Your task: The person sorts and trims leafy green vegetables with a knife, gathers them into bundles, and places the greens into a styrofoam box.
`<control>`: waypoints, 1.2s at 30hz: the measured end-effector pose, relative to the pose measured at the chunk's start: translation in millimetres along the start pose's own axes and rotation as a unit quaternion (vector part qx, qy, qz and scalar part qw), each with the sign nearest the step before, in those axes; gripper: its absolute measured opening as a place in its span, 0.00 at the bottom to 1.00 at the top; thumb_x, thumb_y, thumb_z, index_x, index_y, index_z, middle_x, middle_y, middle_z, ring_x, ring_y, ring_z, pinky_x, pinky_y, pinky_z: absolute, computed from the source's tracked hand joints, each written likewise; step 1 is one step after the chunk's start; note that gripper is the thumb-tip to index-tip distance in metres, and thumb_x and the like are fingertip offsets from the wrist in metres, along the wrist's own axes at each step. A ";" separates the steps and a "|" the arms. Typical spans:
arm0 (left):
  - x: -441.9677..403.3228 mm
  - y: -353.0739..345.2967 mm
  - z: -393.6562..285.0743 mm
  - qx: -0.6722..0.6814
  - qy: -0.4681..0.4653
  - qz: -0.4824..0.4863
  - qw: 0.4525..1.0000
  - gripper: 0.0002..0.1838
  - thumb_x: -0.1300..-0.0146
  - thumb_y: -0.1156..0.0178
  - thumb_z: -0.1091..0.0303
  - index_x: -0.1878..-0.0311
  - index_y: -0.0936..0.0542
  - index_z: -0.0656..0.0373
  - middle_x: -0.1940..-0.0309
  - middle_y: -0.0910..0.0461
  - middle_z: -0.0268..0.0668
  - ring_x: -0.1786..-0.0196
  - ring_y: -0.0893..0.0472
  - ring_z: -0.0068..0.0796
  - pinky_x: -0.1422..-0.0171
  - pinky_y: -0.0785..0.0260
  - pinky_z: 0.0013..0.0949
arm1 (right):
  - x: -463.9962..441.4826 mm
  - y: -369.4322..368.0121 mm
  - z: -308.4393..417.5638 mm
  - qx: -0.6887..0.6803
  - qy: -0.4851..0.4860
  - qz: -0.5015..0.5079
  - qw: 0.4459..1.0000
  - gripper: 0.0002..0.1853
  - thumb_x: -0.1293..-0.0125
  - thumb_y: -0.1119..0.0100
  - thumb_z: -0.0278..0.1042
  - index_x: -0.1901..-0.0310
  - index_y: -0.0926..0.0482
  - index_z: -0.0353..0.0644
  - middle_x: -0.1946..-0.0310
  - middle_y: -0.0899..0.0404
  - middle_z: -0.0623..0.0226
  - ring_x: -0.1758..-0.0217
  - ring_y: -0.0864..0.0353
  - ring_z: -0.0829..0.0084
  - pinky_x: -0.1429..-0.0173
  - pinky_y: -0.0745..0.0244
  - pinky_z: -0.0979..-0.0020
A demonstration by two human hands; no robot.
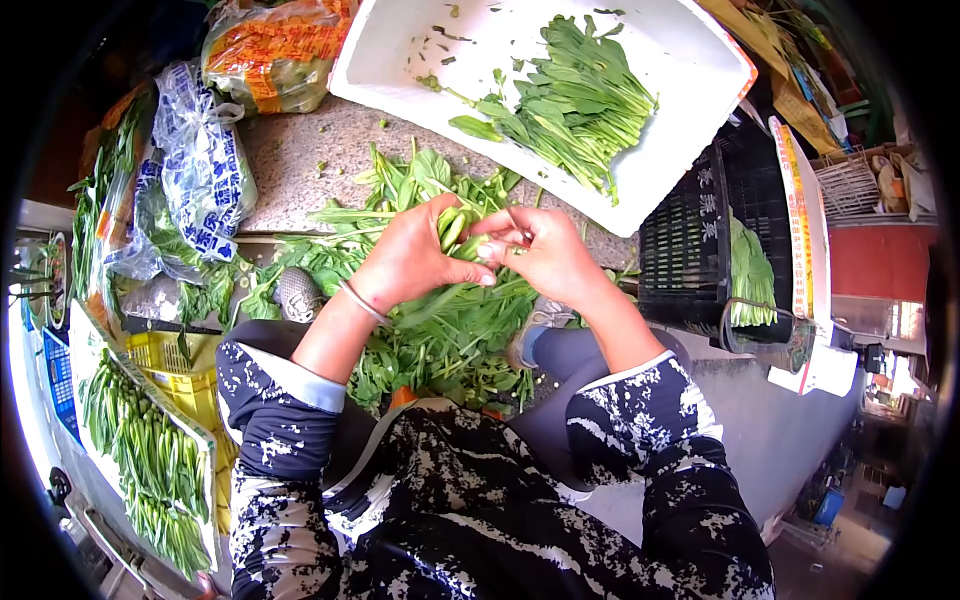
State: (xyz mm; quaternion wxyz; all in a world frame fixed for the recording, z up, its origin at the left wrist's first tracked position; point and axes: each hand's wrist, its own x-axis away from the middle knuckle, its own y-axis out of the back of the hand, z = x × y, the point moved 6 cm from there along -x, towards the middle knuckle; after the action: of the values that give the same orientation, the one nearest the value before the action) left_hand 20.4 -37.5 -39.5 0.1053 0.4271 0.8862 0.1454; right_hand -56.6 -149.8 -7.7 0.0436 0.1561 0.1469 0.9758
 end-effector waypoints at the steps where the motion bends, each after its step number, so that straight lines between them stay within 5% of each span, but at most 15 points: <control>1: 2.1 3.3 -11.2 -0.018 0.021 0.023 0.999 0.33 0.66 0.24 0.60 0.56 0.27 0.64 0.68 0.22 0.45 0.64 0.21 0.37 0.56 0.30 0.32 | -0.6 -2.0 -2.3 0.001 -0.002 -0.002 1.000 0.10 0.43 0.40 0.25 0.59 0.23 0.33 0.67 0.20 0.64 0.66 0.23 0.80 0.60 0.27 0.77; 6: 5.3 7.3 -21.7 -0.035 0.087 0.053 0.994 0.30 0.60 0.27 0.63 0.55 0.27 0.66 0.68 0.21 0.44 0.63 0.21 0.34 0.54 0.30 0.32 | -21.8 23.9 -8.6 -0.050 -0.010 -0.024 0.998 0.11 0.40 0.42 0.32 0.59 0.21 0.36 0.70 0.20 0.69 0.67 0.23 0.80 0.61 0.28 0.74; 8: 6.7 9.3 -21.9 -0.041 0.068 0.031 0.996 0.29 0.58 0.28 0.64 0.53 0.27 0.67 0.67 0.20 0.45 0.62 0.21 0.33 0.53 0.30 0.31 | -55.6 92.4 -50.2 0.055 -0.024 -0.173 0.983 0.12 0.45 0.38 0.32 0.58 0.21 0.41 0.66 0.19 0.67 0.66 0.21 0.76 0.61 0.26 0.73; 10: 6.5 9.7 -14.1 -0.008 0.117 0.028 0.993 0.33 0.55 0.28 0.64 0.49 0.31 0.71 0.65 0.21 0.40 0.61 0.24 0.25 0.51 0.32 0.28 | -73.3 146.8 -89.5 0.312 -0.022 -0.242 0.919 0.14 0.46 0.38 0.38 0.57 0.21 0.47 0.64 0.19 0.62 0.64 0.19 0.67 0.61 0.25 0.68; 12: 3.3 8.0 -5.7 0.005 0.089 0.032 0.996 0.31 0.53 0.29 0.65 0.49 0.31 0.73 0.65 0.21 0.37 0.61 0.25 0.21 0.52 0.32 0.27 | -74.2 165.6 -111.8 0.406 -0.137 -0.285 0.857 0.14 0.45 0.40 0.42 0.58 0.21 0.49 0.63 0.21 0.59 0.60 0.21 0.60 0.59 0.26 0.62; 15: 0.7 12.1 -2.9 0.001 0.118 0.026 0.993 0.27 0.51 0.31 0.67 0.52 0.29 0.70 0.69 0.22 0.32 0.66 0.26 0.17 0.59 0.31 0.25 | -75.6 165.2 -133.7 0.439 -0.179 -0.270 0.838 0.12 0.44 0.43 0.42 0.59 0.21 0.50 0.64 0.20 0.58 0.59 0.21 0.57 0.57 0.27 0.58; 18: -2.7 15.0 1.7 -0.010 0.087 -0.019 0.996 0.24 0.54 0.31 0.62 0.57 0.26 0.68 0.71 0.20 0.43 0.69 0.20 0.32 0.60 0.28 0.32 | -79.2 170.6 -148.4 0.468 -0.217 -0.271 0.813 0.12 0.43 0.44 0.44 0.60 0.21 0.49 0.64 0.20 0.57 0.58 0.22 0.57 0.56 0.27 0.58; 26: -7.4 16.4 -4.0 0.010 0.092 -0.014 0.996 0.19 0.53 0.32 0.65 0.62 0.25 0.66 0.75 0.21 0.40 0.72 0.22 0.29 0.64 0.29 0.31 | -73.6 200.5 -143.5 0.388 -0.223 -0.312 0.838 0.12 0.45 0.45 0.44 0.65 0.20 0.47 0.69 0.20 0.56 0.63 0.21 0.57 0.58 0.27 0.61; 28: -7.1 15.0 -5.0 -0.012 0.106 -0.003 0.994 0.20 0.52 0.31 0.67 0.59 0.26 0.65 0.75 0.24 0.30 0.72 0.29 0.16 0.65 0.32 0.25 | -71.8 206.0 -151.6 0.420 -0.218 -0.276 0.837 0.12 0.46 0.44 0.44 0.66 0.20 0.47 0.70 0.20 0.57 0.64 0.20 0.59 0.59 0.27 0.62; 36: -1.6 11.6 -2.8 -0.030 0.084 -0.028 0.996 0.21 0.52 0.31 0.67 0.58 0.27 0.66 0.75 0.23 0.31 0.72 0.28 0.17 0.65 0.32 0.25 | -74.1 181.8 -170.9 0.396 -0.243 -0.249 0.850 0.18 0.48 0.37 0.45 0.55 0.22 0.52 0.59 0.20 0.63 0.54 0.22 0.62 0.52 0.28 0.65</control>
State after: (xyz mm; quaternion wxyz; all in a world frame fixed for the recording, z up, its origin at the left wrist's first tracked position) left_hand 29.0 -32.4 -32.7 0.0472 0.3855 0.8986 0.2042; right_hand -47.7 -379.4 -130.0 0.2540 0.3507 0.5396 0.7221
